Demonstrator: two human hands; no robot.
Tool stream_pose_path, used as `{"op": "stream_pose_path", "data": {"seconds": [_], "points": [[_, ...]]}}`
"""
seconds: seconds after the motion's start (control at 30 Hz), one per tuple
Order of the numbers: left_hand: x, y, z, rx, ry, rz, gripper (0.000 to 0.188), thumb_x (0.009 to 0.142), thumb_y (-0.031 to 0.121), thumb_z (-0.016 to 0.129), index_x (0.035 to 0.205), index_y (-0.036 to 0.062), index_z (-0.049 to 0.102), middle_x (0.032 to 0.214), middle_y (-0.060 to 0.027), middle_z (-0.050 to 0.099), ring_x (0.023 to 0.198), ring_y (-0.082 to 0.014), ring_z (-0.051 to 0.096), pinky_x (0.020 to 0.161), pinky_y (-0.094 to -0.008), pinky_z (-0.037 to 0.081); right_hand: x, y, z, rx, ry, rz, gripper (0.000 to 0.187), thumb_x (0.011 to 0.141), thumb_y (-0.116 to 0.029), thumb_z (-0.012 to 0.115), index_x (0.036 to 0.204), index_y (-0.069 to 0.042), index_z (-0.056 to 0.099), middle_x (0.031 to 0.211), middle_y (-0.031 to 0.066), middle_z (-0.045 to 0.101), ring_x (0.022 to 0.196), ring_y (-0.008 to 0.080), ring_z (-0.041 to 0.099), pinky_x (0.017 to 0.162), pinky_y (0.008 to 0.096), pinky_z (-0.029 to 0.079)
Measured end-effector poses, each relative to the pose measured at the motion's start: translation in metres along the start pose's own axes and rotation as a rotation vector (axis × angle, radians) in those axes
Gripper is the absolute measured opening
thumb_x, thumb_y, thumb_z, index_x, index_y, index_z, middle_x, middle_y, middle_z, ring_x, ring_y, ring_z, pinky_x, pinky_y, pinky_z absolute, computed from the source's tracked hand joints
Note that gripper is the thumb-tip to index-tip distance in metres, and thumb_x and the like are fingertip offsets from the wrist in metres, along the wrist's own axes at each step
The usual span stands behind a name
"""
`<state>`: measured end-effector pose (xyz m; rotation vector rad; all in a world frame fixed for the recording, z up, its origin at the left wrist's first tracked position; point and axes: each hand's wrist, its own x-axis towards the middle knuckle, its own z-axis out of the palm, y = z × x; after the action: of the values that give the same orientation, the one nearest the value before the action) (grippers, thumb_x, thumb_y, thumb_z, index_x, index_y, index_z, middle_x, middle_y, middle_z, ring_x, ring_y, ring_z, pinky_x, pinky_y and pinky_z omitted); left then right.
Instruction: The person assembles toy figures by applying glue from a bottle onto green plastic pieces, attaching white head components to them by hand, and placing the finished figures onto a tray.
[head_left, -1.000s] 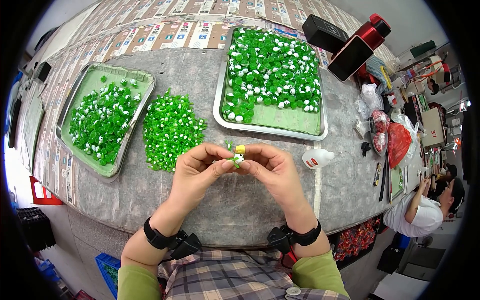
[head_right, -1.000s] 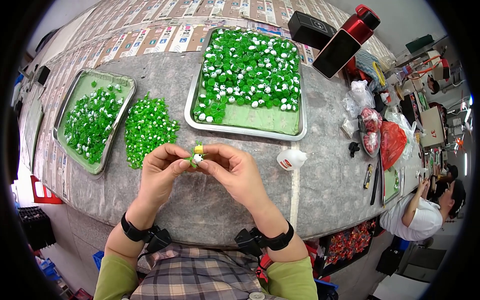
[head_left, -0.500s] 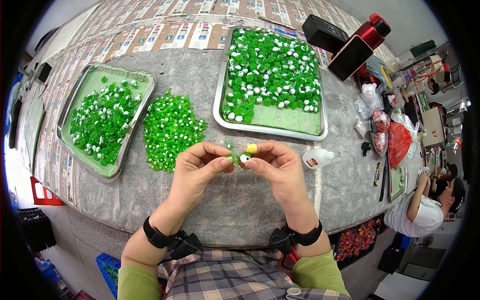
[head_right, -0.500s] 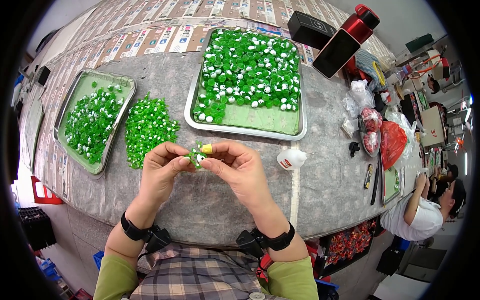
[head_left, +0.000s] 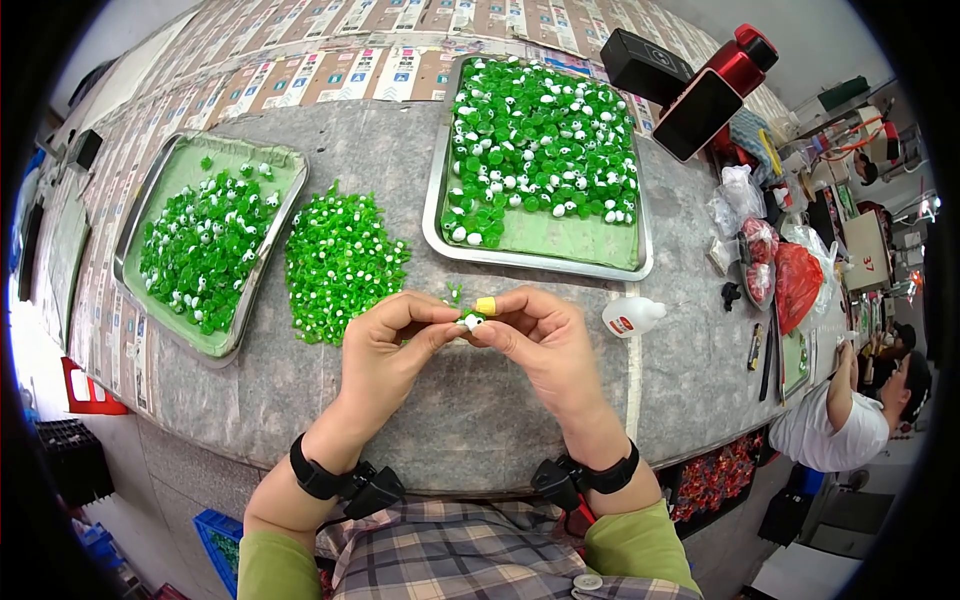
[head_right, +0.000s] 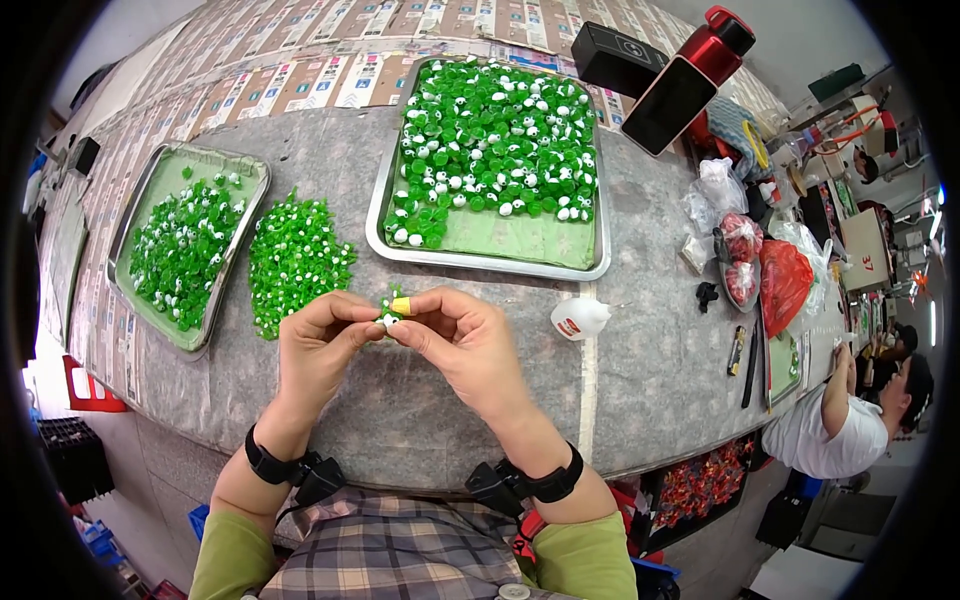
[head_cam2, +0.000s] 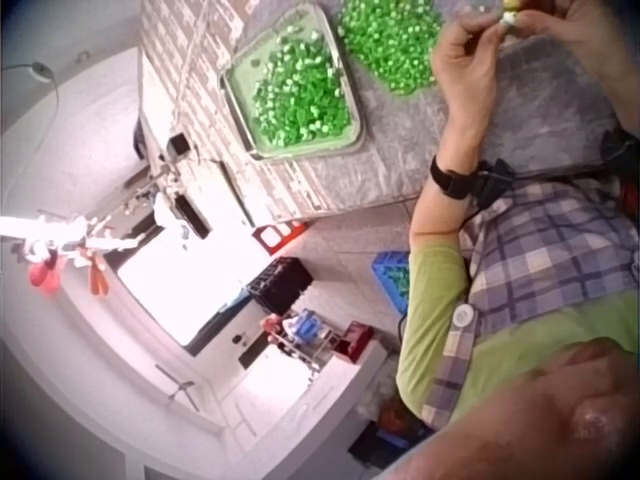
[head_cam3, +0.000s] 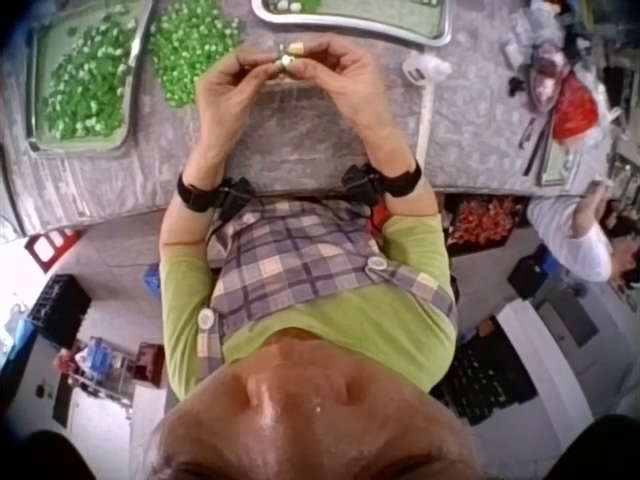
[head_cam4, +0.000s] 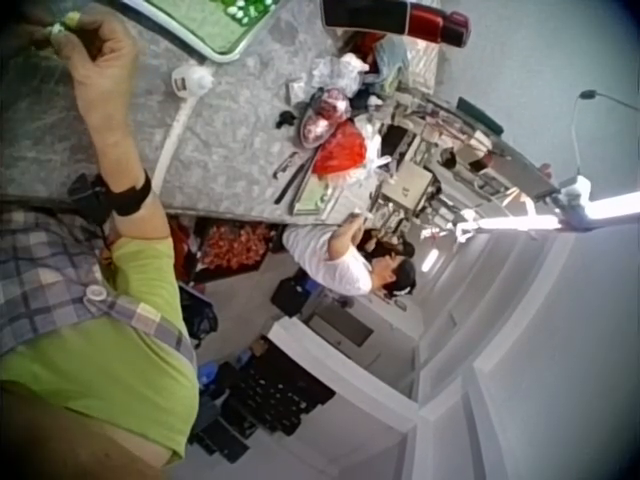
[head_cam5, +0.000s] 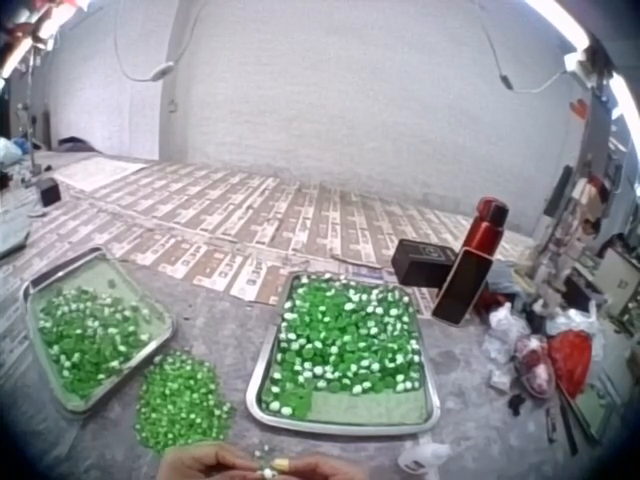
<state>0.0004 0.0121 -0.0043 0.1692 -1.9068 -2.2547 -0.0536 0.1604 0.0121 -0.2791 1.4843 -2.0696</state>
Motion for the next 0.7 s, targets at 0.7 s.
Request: {"op": "stream_pose_path", "data": {"seconds": [0.7], "points": [[0.004, 0.014, -0.001, 0.620, -0.038, 0.439, 0.013, 0.062, 0.000, 0.064, 0.072, 0.0035, 0.056, 0.068, -0.0076, 0.057, 0.062, -0.0210, 0.055, 0.054, -0.0274, 0.043, 0.005, 0.001, -0.006, 0.000, -0.082, 0.101, 0.020, 0.077, -0.006, 0.055, 0.095, 0.002, 0.055, 0.082, 0.0072, 0.059, 0.072, 0.0097, 0.055, 0.065, 0.0200, 0.045]]}}
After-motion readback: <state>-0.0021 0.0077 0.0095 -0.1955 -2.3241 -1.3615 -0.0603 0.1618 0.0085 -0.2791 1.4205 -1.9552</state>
